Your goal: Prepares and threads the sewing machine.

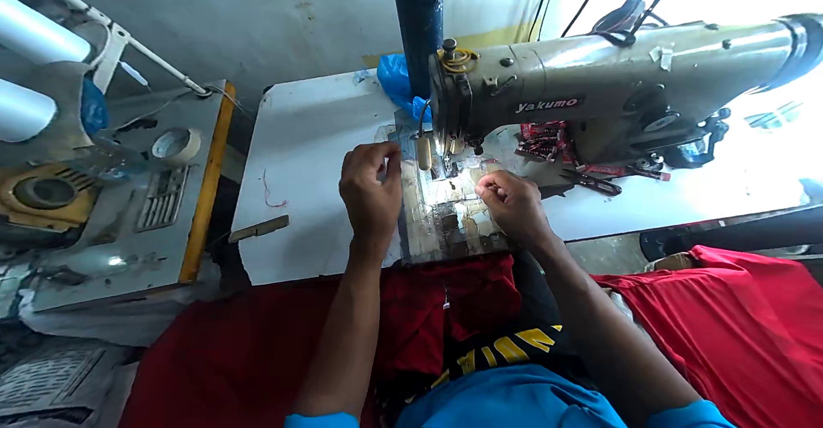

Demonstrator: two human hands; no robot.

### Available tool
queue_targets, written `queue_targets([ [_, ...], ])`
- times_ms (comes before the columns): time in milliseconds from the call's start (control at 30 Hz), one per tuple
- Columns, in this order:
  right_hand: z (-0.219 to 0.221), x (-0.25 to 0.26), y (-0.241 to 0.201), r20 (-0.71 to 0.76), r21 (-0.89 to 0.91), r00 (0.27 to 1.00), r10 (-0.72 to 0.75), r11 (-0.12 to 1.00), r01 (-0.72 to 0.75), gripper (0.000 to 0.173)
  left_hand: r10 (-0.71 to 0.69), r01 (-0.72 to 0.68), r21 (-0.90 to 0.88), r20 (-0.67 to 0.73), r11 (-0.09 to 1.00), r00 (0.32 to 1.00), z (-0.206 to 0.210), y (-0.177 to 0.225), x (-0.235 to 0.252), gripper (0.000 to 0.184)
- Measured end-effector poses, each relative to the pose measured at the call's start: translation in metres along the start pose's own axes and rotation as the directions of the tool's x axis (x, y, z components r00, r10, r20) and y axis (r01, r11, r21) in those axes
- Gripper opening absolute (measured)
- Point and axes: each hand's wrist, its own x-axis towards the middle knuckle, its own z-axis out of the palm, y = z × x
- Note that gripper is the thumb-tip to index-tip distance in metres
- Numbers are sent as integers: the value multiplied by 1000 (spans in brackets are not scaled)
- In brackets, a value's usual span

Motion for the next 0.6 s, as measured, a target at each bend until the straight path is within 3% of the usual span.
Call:
queue_targets([
  [300,4,-2,0,-5,-51,1000,18,999,-18,14,92,-109,-104,-158,989,983,19,37,-10,18],
  [433,5,-2,-2,-11,-84,1000,15,996,-16,14,152,-166,-62,-191,984,970,25,48,-3,17],
  [600,5,-2,-1,-14,-94,1000,9,995,-11,15,119,-122,-3,-222,992,968,32,55,-5,19],
])
